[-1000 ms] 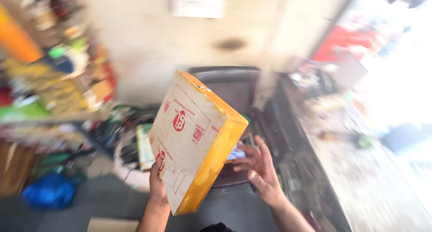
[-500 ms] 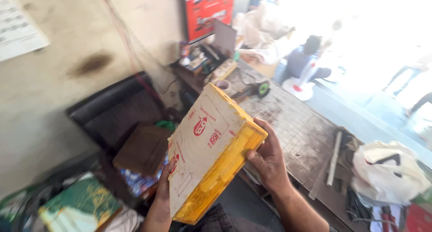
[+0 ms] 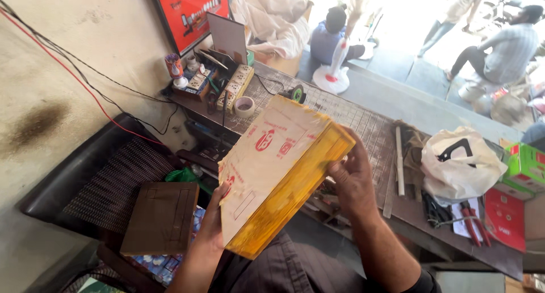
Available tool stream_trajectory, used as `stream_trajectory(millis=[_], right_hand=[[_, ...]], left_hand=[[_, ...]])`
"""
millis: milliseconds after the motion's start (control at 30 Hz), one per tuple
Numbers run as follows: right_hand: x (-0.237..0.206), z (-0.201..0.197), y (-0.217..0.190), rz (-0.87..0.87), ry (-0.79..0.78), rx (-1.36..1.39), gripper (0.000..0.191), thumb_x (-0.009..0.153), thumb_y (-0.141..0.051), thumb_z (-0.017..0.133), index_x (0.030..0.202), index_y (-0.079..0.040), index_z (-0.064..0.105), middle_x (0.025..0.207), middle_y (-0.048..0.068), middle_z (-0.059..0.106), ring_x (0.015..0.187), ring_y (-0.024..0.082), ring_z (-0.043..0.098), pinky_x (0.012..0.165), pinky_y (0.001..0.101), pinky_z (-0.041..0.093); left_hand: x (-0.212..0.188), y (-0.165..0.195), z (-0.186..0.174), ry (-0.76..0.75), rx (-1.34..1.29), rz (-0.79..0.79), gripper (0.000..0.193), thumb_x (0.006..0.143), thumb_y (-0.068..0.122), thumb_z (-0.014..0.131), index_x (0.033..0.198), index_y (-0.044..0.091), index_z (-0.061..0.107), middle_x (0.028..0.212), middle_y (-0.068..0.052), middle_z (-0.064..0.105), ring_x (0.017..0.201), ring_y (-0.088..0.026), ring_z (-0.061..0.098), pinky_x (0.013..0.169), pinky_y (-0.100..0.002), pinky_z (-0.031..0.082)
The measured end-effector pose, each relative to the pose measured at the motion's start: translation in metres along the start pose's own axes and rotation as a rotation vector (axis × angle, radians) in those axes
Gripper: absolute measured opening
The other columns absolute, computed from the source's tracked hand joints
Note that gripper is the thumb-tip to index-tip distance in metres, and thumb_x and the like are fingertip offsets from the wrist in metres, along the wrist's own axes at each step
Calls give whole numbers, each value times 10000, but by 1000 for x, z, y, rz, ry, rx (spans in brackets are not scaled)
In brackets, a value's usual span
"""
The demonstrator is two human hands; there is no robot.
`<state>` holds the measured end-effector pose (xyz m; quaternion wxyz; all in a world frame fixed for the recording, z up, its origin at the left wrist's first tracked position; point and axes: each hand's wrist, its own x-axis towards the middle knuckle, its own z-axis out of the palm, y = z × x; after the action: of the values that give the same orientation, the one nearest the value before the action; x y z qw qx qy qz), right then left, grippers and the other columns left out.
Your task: The person holds a wooden board steady on a tiled workbench with one hand and runs an angle grinder along its grooved surface with the other, working over the board's face and edges. They set the board on a chair, pick up a second board with a printed paper face, and continue grinding its surface and edges with the grinder.
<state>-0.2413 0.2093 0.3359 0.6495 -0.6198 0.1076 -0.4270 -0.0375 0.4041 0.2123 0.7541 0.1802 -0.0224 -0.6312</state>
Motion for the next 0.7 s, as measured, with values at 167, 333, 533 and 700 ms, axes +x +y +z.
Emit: stream_trajectory(millis=[167,333,533,700], right_hand=[[11,8,6,-33,98,15,766,971,-293,719,1578,-16,341,1477,176,516,1336,280,564,1082,428,521],[4,5,10,-69,234,24,708,1017,-255,666,1598,-21,335,1480,189,511,1323,272,565,1071,415,513],[-13,-11,5,-91,370,47,686,1022,-224,636,1596,-40,309,1517,185,469,1371,272,536,1114,416,499],[-21,-38,8,-103,422,63,709,1009,-221,637,1611,-40,310,1517,176,474,1377,266,530,1132,407,472]], left_hand=[[18,28,11,-157,-138,-145,727,953,395,675,1530,47,402,1460,-167,562,1283,-284,609,1063,-446,515],[47,43,19,-174,-153,-265,718,981,370,651,1536,8,374,1446,-199,566,1266,-288,628,1024,-417,556],[75,40,32,-354,-168,-374,676,1072,379,600,1557,-13,339,1451,-262,567,1243,-308,656,654,-277,640],[91,32,50,-510,-175,-390,622,1136,366,558,1556,-31,328,1457,-313,567,1228,-336,652,566,-283,648]])
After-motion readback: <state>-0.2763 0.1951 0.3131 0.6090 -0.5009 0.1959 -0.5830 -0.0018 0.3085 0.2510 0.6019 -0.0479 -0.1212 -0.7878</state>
